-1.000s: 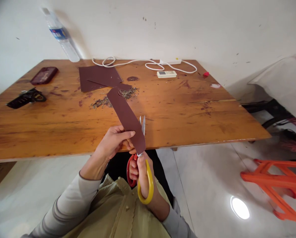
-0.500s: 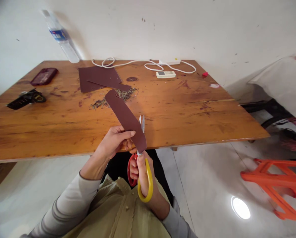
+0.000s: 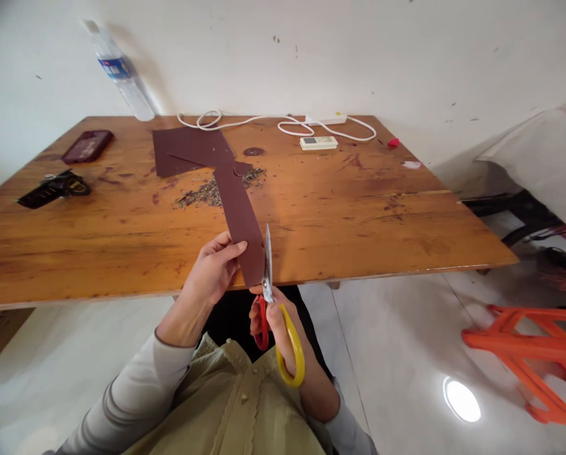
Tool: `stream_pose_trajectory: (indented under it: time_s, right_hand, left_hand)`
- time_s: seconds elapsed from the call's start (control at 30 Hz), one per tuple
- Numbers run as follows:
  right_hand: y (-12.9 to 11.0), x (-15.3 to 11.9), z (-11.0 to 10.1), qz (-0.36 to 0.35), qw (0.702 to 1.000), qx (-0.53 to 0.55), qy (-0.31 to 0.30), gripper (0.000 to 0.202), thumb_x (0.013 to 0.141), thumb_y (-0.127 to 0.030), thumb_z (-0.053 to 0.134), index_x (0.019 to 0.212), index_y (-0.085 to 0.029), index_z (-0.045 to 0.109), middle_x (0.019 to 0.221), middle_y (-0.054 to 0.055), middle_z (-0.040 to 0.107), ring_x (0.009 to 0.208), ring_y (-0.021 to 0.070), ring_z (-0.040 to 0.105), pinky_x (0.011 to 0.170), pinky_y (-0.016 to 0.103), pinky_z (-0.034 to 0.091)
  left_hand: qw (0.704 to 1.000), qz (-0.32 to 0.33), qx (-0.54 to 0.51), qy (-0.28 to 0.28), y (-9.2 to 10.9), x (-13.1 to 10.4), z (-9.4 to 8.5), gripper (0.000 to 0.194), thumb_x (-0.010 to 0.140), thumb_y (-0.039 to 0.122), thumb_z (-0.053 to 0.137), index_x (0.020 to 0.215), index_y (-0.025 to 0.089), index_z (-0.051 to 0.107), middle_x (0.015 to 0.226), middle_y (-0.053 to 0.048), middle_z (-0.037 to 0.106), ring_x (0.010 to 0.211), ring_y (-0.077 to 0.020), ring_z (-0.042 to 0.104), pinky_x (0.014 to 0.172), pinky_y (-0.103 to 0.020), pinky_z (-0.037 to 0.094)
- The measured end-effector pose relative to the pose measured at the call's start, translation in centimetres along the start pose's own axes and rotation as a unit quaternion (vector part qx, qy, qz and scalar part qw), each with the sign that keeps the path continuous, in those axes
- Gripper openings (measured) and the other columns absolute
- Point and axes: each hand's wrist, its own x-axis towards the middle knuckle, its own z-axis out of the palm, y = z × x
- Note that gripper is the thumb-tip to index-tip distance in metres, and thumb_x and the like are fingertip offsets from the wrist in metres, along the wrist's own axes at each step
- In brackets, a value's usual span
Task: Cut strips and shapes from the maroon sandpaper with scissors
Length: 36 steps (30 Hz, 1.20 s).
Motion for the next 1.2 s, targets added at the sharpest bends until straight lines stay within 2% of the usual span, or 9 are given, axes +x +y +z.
stream_pose_trajectory:
  time_s: [0.2, 0.4, 0.67, 0.83, 1.0, 1.1, 1.2]
  right_hand:
    - [-0.6, 0.2, -0.4, 0.026, 0.999, -0.035, 0.001, 0.068, 0.092, -0.084, 0.062, 0.116, -0.021, 0.072, 0.084, 0.004, 0.07, 0.067, 0.0178, 0.066, 0.061, 0.029, 0.056]
    - [0.0, 0.2, -1.1, 0.046, 0.998, -0.046, 0.019, 0.064, 0.089, -0.076, 0.074, 0.121, -0.021, 0.072, 0.089, 0.006, 0.072, 0.065, 0.0168, 0.064, 0.053, 0.026, 0.048]
    - [-1.4, 0.4, -0.8, 0.065, 0.995, -0.073, 0.009, 0.068, 0.084, -0.078, 0.076, 0.12, -0.02, 0.071, 0.085, 0.004, 0.07, 0.065, 0.017, 0.063, 0.053, 0.028, 0.048]
    - [-1.3, 0.5, -0.7, 0.059, 0.995, -0.083, 0.001, 0.067, 0.086, -0.077, 0.074, 0.12, -0.02, 0.069, 0.082, 0.002, 0.066, 0.061, 0.016, 0.058, 0.048, 0.027, 0.042]
    - [-0.4, 0.5, -1.3, 0.031, 0.994, -0.105, -0.016, 0.062, 0.093, -0.077, 0.066, 0.117, -0.019, 0.066, 0.066, -0.006, 0.05, 0.05, 0.0124, 0.042, 0.047, 0.027, 0.036]
    - [0.3, 0.6, -1.6, 0.028, 0.994, -0.106, -0.016, 0.06, 0.095, -0.076, 0.065, 0.115, -0.02, 0.066, 0.066, -0.008, 0.044, 0.05, 0.0115, 0.037, 0.046, 0.027, 0.032]
    - [0.4, 0.6, -1.7, 0.025, 0.994, -0.107, -0.019, 0.058, 0.095, -0.075, 0.065, 0.115, -0.02, 0.066, 0.067, -0.008, 0.044, 0.05, 0.0115, 0.037, 0.046, 0.026, 0.032]
  left_hand:
    - [1.0, 0.007, 0.005, 0.017, -0.2, 0.0, 0.1, 0.024, 0.056, 0.025, 0.092, 0.074, 0.016, 0.077, 0.076, -0.001, 0.076, 0.07, -0.0119, 0.065, 0.07, -0.024, 0.053]
    - [1.0, 0.012, 0.017, 0.022, 0.1, -0.2, 0.3, 0.023, 0.056, 0.027, 0.09, 0.069, 0.018, 0.074, 0.07, 0.001, 0.071, 0.063, -0.0108, 0.06, 0.063, -0.024, 0.049]
    - [0.999, 0.024, 0.029, 0.018, -0.4, 0.0, 0.0, 0.022, 0.058, 0.027, 0.089, 0.067, 0.018, 0.073, 0.065, 0.002, 0.067, 0.059, -0.0099, 0.056, 0.059, -0.023, 0.047]
    - [0.999, 0.027, 0.033, 0.017, -0.6, 0.1, -0.1, 0.021, 0.059, 0.027, 0.089, 0.066, 0.017, 0.072, 0.063, 0.003, 0.064, 0.057, -0.0086, 0.054, 0.057, -0.021, 0.045]
    - [0.999, 0.02, 0.032, 0.022, -0.3, 0.0, 0.1, 0.024, 0.056, 0.029, 0.09, 0.065, 0.017, 0.071, 0.064, 0.003, 0.066, 0.057, -0.0085, 0.055, 0.057, -0.021, 0.045]
    - [0.999, 0.013, 0.035, 0.028, -0.3, 0.0, 0.2, 0.024, 0.054, 0.029, 0.09, 0.065, 0.017, 0.072, 0.064, 0.003, 0.067, 0.056, -0.0087, 0.055, 0.056, -0.022, 0.045]
    - [0.999, 0.014, 0.038, 0.03, -0.4, 0.1, 0.1, 0.024, 0.055, 0.03, 0.09, 0.066, 0.017, 0.072, 0.065, 0.002, 0.067, 0.058, -0.0092, 0.056, 0.057, -0.022, 0.046]
